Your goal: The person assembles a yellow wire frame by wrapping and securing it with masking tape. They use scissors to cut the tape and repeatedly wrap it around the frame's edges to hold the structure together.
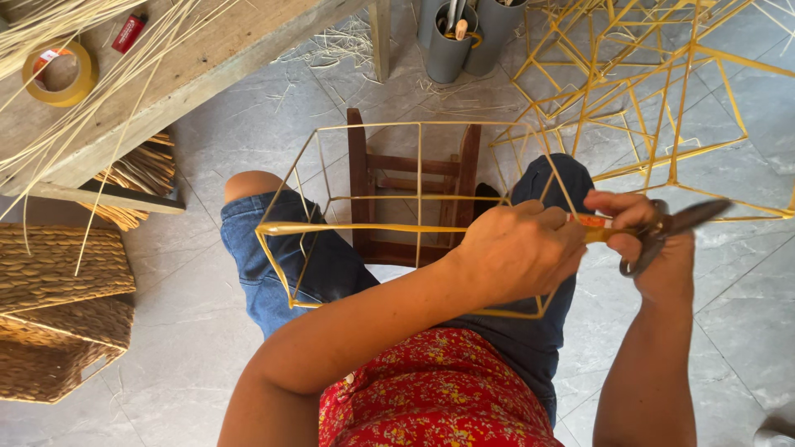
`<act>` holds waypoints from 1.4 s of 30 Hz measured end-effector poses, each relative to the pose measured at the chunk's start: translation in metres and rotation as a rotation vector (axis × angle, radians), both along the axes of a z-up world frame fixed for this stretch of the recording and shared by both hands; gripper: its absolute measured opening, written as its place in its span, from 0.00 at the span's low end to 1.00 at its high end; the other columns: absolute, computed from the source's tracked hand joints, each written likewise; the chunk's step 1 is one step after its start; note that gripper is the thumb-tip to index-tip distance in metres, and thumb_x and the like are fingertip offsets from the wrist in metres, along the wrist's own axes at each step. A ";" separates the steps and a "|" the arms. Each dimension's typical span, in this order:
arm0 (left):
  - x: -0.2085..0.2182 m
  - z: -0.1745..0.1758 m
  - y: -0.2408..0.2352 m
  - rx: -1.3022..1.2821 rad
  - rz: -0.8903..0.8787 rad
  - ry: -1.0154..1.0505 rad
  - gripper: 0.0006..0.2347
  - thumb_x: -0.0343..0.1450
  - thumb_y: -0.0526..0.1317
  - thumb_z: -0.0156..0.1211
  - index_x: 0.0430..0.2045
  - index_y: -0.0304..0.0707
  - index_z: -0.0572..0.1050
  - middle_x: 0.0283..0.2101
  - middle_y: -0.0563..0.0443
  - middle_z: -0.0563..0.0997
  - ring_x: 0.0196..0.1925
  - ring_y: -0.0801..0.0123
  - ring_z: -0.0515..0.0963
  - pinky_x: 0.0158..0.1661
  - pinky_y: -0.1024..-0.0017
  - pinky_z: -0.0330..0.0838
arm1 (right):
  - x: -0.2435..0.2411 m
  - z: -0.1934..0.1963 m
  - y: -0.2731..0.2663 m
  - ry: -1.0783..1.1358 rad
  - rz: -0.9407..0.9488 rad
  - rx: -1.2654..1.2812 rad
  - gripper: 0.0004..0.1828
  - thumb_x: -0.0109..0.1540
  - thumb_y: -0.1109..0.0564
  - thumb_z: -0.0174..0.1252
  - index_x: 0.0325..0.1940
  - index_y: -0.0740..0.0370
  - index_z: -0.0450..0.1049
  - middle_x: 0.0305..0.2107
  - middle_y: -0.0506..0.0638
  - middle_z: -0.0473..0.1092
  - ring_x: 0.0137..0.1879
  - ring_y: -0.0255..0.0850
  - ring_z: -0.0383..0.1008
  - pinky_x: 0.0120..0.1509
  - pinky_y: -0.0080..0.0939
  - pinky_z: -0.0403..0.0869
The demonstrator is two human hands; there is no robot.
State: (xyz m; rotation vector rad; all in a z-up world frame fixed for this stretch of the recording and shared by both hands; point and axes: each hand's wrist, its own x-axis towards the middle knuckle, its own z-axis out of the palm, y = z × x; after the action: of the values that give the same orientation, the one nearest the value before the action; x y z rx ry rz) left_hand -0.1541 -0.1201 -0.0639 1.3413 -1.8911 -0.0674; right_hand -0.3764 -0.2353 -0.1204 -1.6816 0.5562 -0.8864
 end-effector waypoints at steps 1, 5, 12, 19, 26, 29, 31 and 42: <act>0.003 0.008 0.005 -0.034 -0.012 0.021 0.10 0.70 0.46 0.65 0.25 0.40 0.76 0.27 0.51 0.77 0.29 0.62 0.79 0.30 0.65 0.73 | 0.004 0.013 0.002 -0.018 0.027 -0.040 0.16 0.60 0.52 0.69 0.37 0.65 0.72 0.56 0.59 0.75 0.63 0.44 0.73 0.72 0.45 0.71; 0.029 0.035 0.022 -0.192 -0.066 0.033 0.11 0.65 0.48 0.67 0.24 0.40 0.79 0.34 0.52 0.83 0.25 0.65 0.78 0.24 0.67 0.70 | 0.028 0.054 0.009 0.028 0.110 -0.227 0.20 0.56 0.45 0.69 0.36 0.59 0.69 0.57 0.56 0.72 0.72 0.49 0.69 0.73 0.48 0.69; 0.078 0.048 0.050 -0.242 -0.385 0.059 0.14 0.70 0.46 0.71 0.18 0.44 0.73 0.23 0.55 0.71 0.26 0.64 0.74 0.27 0.64 0.66 | 0.058 0.079 0.042 0.189 0.384 -0.232 0.20 0.48 0.50 0.76 0.35 0.59 0.74 0.36 0.48 0.77 0.51 0.43 0.78 0.69 0.51 0.72; 0.117 0.031 0.122 -0.061 -0.353 0.187 0.07 0.70 0.38 0.71 0.26 0.38 0.78 0.29 0.50 0.75 0.34 0.59 0.76 0.35 0.63 0.72 | 0.082 0.088 0.122 0.308 0.255 -0.547 0.28 0.44 0.44 0.78 0.33 0.61 0.71 0.32 0.51 0.76 0.36 0.42 0.78 0.36 0.39 0.74; 0.129 0.008 0.177 0.156 -0.142 0.559 0.07 0.69 0.35 0.68 0.39 0.35 0.81 0.43 0.50 0.81 0.56 0.58 0.82 0.62 0.57 0.75 | 0.124 0.087 0.160 0.276 0.245 -0.610 0.25 0.50 0.46 0.77 0.34 0.62 0.69 0.40 0.54 0.76 0.43 0.46 0.80 0.43 0.42 0.76; 0.135 0.000 0.177 0.149 -0.107 0.571 0.11 0.65 0.38 0.71 0.38 0.38 0.81 0.42 0.51 0.82 0.56 0.60 0.81 0.65 0.57 0.72 | 0.121 0.084 0.155 0.153 0.336 -0.413 0.23 0.54 0.48 0.75 0.37 0.62 0.69 0.46 0.57 0.77 0.49 0.47 0.80 0.49 0.44 0.78; 0.134 -0.003 0.172 0.155 -0.094 0.602 0.11 0.65 0.38 0.72 0.39 0.41 0.81 0.42 0.53 0.82 0.55 0.62 0.82 0.62 0.61 0.75 | 0.110 0.084 0.142 0.065 0.446 -0.079 0.20 0.60 0.50 0.73 0.40 0.62 0.70 0.49 0.58 0.77 0.52 0.46 0.81 0.54 0.46 0.80; 0.136 0.015 0.174 0.316 -0.032 0.645 0.08 0.65 0.35 0.73 0.37 0.43 0.83 0.36 0.57 0.79 0.43 0.70 0.80 0.45 0.73 0.76 | -0.032 0.107 0.065 0.391 0.424 -0.249 0.28 0.49 0.41 0.72 0.45 0.60 0.76 0.34 0.47 0.77 0.43 0.41 0.78 0.55 0.46 0.73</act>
State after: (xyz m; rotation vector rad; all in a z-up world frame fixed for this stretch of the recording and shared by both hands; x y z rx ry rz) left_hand -0.0183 0.0543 -0.0486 1.2857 -1.3803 -0.7510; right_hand -0.4083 -0.1700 -0.0138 -2.1173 0.3312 -0.3287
